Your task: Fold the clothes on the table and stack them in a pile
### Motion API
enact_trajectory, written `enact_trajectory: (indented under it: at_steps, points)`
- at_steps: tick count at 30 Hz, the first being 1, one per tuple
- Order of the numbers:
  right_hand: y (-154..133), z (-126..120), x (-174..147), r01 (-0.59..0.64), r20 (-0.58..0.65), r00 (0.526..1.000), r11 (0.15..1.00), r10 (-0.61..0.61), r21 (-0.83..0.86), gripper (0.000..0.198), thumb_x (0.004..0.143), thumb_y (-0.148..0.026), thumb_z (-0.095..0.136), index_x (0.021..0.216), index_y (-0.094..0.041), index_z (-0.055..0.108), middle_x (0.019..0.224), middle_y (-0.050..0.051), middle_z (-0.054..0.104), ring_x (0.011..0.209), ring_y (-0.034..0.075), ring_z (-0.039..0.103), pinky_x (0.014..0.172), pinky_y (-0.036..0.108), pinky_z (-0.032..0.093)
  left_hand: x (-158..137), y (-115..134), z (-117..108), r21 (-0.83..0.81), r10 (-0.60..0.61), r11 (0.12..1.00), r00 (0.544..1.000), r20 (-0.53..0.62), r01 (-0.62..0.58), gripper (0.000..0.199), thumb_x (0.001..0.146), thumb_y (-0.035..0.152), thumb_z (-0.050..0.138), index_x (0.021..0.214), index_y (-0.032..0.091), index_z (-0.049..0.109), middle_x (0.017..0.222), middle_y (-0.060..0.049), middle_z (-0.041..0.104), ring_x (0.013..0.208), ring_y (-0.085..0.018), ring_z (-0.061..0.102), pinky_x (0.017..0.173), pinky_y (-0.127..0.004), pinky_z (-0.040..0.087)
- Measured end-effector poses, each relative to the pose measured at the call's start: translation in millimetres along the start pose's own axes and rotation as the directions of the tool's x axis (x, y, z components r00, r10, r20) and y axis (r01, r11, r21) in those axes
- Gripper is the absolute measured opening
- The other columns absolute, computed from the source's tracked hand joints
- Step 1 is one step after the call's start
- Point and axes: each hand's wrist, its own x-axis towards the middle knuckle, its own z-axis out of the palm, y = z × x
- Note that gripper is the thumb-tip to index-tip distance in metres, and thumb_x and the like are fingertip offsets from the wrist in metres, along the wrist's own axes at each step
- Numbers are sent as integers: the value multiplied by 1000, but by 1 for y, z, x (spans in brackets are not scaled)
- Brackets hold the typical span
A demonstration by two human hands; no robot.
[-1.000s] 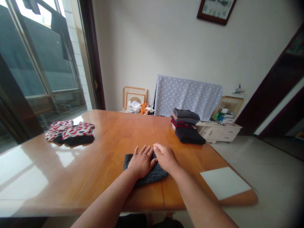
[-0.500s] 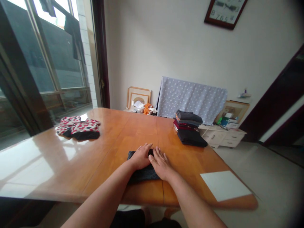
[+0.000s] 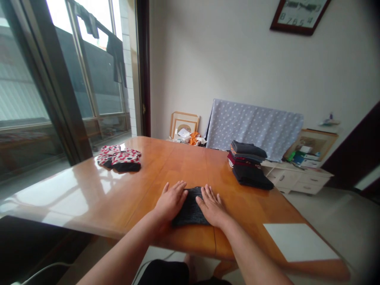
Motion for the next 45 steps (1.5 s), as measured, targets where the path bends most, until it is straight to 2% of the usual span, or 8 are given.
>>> enact_trajectory:
  at_steps: [6,10,13,21,29,34,39,45]
  points:
    - [-4,-1,-1,-24,18,1000,997,25,-75,80,98,-66,12,161,-17,7,166,8,-4,154,23,-4,122,53,-2,-17,1,11,110,-39,994,981,191,18,63,99,57,33,152,24,39,163,-10,29,152,-31,21,119,-65,12]
    - [-5,-2,-2,-26,20,999,996,28,-89,80,98,-66,10,161,-17,6,166,7,-6,154,23,-5,122,53,0,-10,-20,-2,-92,-215,973,976,-33,211,50,101,45,35,136,17,56,143,-15,57,134,-25,51,112,-42,36]
    - [-4,0,-2,-26,13,1000,995,27,-95,80,98,-66,10,161,-17,7,166,7,-6,154,23,-4,122,54,0,-9,-35,-15,-182,-415,905,891,-184,384,37,98,36,38,110,16,68,111,-13,73,105,-23,67,93,-33,48]
    - [-2,3,-1,-19,-12,1000,996,18,-85,81,97,-67,11,161,-17,9,167,7,-4,154,24,-4,121,56,2,5,-19,-12,-116,-547,833,836,-24,542,44,88,49,57,112,13,63,109,-15,73,102,-26,68,80,-29,48]
    - [0,4,2,-2,-17,1000,1000,3,23,80,97,-67,22,160,-20,15,166,7,-1,154,25,-3,121,56,-1,16,4,-2,44,-496,868,869,-8,495,19,85,21,52,102,18,60,108,-14,70,101,-27,67,80,-33,48]
    - [24,-11,9,28,-213,975,913,65,407,80,95,-69,30,156,-17,34,164,11,20,154,25,10,124,48,6,15,9,-9,99,-434,893,899,-61,438,28,92,29,48,114,17,59,121,-16,63,108,-28,64,88,-36,48]
    - [67,-17,0,108,-405,854,651,327,751,83,87,-75,42,137,-11,59,143,17,56,136,28,50,115,38,35,22,31,-8,136,-181,972,979,-98,194,32,98,29,39,118,17,61,119,-13,64,108,-25,63,94,-35,46]
    - [93,6,-14,173,-411,833,532,370,829,72,86,-72,48,127,-15,67,135,15,63,129,27,57,112,40,41,31,78,23,49,231,971,972,48,-233,39,102,32,34,133,25,57,145,-8,55,138,-23,45,112,-40,36]
